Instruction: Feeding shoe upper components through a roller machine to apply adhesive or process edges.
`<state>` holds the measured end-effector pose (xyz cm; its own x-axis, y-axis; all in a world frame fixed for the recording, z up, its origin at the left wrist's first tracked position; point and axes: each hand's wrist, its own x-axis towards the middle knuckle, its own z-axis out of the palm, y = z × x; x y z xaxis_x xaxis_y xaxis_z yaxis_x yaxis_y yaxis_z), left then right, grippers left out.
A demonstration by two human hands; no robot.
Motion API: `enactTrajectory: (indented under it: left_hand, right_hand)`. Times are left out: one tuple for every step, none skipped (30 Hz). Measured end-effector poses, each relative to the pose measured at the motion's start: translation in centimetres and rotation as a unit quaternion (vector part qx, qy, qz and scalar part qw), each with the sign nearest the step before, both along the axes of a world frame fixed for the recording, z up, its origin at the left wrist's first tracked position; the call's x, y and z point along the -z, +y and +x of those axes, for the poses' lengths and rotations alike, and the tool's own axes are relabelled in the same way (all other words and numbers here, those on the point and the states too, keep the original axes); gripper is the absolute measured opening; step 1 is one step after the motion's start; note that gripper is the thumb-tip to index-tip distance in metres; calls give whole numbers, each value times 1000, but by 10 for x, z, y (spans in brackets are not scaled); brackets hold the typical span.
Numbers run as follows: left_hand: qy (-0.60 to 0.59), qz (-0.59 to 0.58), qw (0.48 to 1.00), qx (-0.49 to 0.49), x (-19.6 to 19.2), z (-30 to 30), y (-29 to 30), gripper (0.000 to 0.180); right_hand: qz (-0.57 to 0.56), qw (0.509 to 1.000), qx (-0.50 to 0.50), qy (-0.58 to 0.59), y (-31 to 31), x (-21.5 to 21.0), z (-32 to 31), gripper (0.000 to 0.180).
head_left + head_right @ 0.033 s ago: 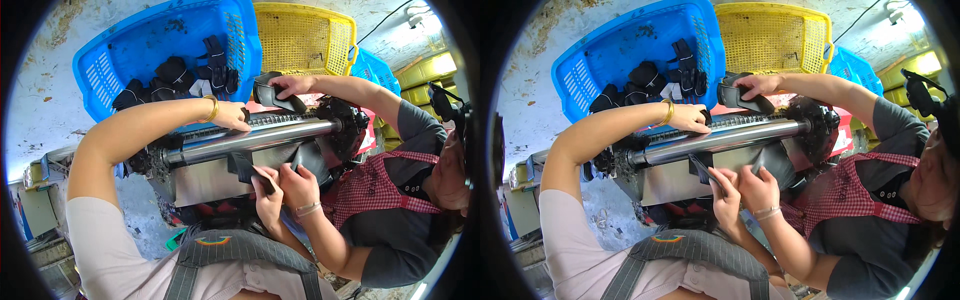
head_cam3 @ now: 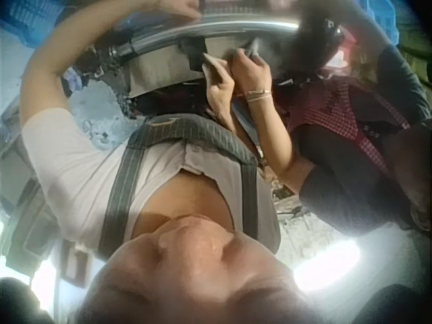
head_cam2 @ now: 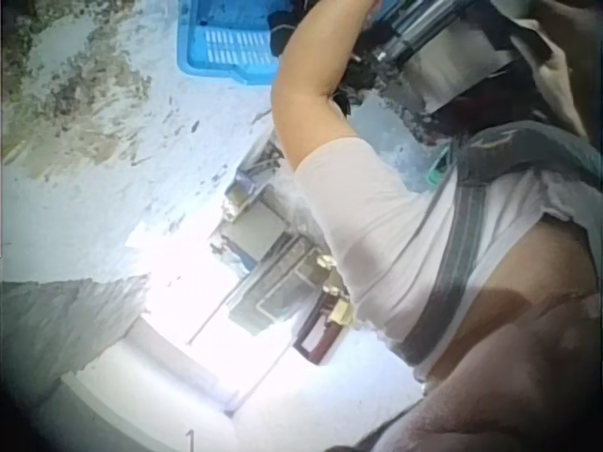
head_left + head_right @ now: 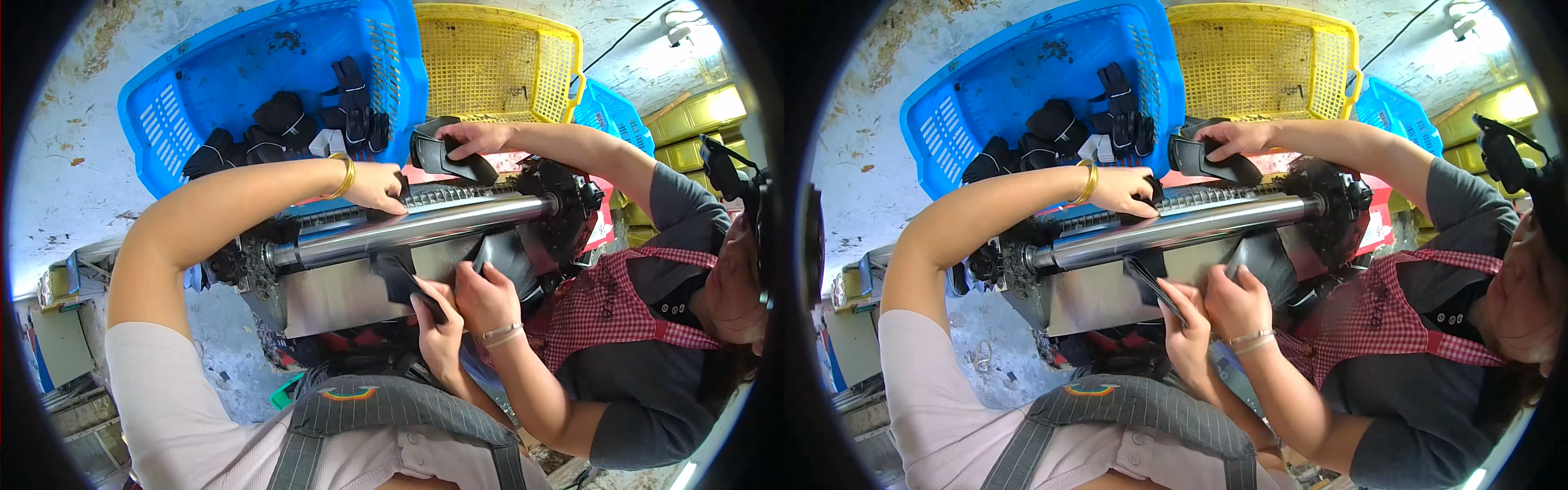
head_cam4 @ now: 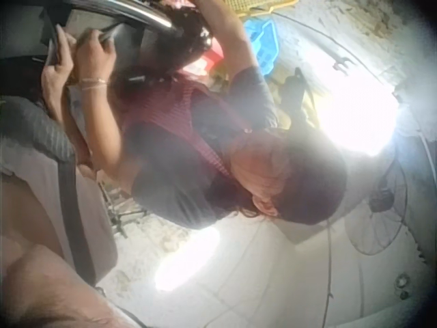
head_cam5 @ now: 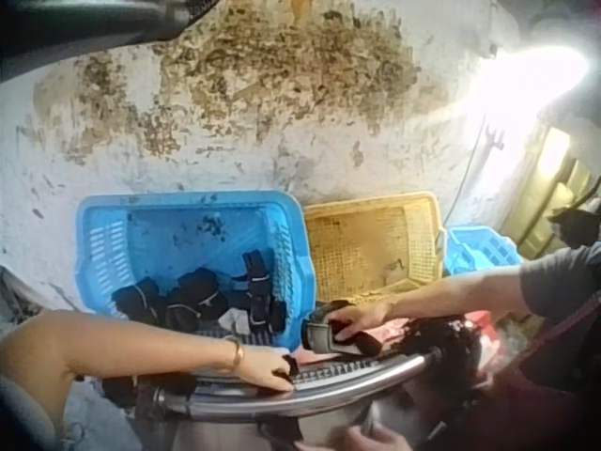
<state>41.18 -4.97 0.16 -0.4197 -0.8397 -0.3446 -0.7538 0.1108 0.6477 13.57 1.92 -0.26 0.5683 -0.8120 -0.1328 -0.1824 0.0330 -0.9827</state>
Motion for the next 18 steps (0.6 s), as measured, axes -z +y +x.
enactTrajectory:
  left_hand:
    - [-1,-63,998,-19,-2,7,5,31]
    - [0,-86,996,-37,-5,12,4,28]
    - [1,-110,992,-55,-7,18,1,25]
    - [-11,-124,990,-66,-9,22,0,23]
    - [-38,-115,989,-89,-21,22,-3,22]
    - [-38,-143,981,-121,-28,21,-3,21]
    - [-37,-172,972,-154,-33,20,-4,22]
    - [-84,-200,965,-149,-35,20,-2,24]
    - [-130,-228,954,-143,-35,20,-2,26]
    - [-163,-252,947,-115,-25,22,-3,26]
    - [-176,-208,958,-85,-24,20,-1,17]
    - [-157,-162,974,-32,-8,21,-1,13]
    - [-138,-115,983,21,12,20,-1,11]
    - [-112,-124,983,73,15,14,2,13]
    - [-86,-132,980,124,19,8,7,15]
    - [-92,-139,979,115,21,5,10,13]
    - [-91,-136,980,113,13,6,13,13]
    - [-31,-112,993,35,7,8,14,12]
  right_hand:
    - [-1,1000,-6,-3,3,0,-7,29]
    - [-56,997,3,44,6,-2,-13,27]
    - [-54,997,4,47,8,-5,-17,27]
    - [-60,996,-5,70,9,-9,-19,27]
    - [-66,993,-11,96,10,-12,-24,27]
    - [-38,995,-5,89,10,-5,-29,26]
    - [-40,995,-3,93,11,-3,-31,26]
    - [-58,995,8,77,11,1,-29,25]
    - [-77,995,19,60,11,2,-26,23]
    - [-109,994,5,17,6,3,-20,28]
    - [-108,994,2,19,3,1,-12,28]
    - [-141,990,-8,23,1,-1,-2,32]
    - [-174,984,-19,26,3,-3,5,37]
    - [-68,998,-6,5,4,3,8,44]
    - [-69,998,-5,5,4,3,8,44]
    - [-117,993,-13,1,5,1,6,36]
    - [-162,987,-24,-2,9,0,2,28]
    - [-81,996,-39,-13,13,-2,-6,22]
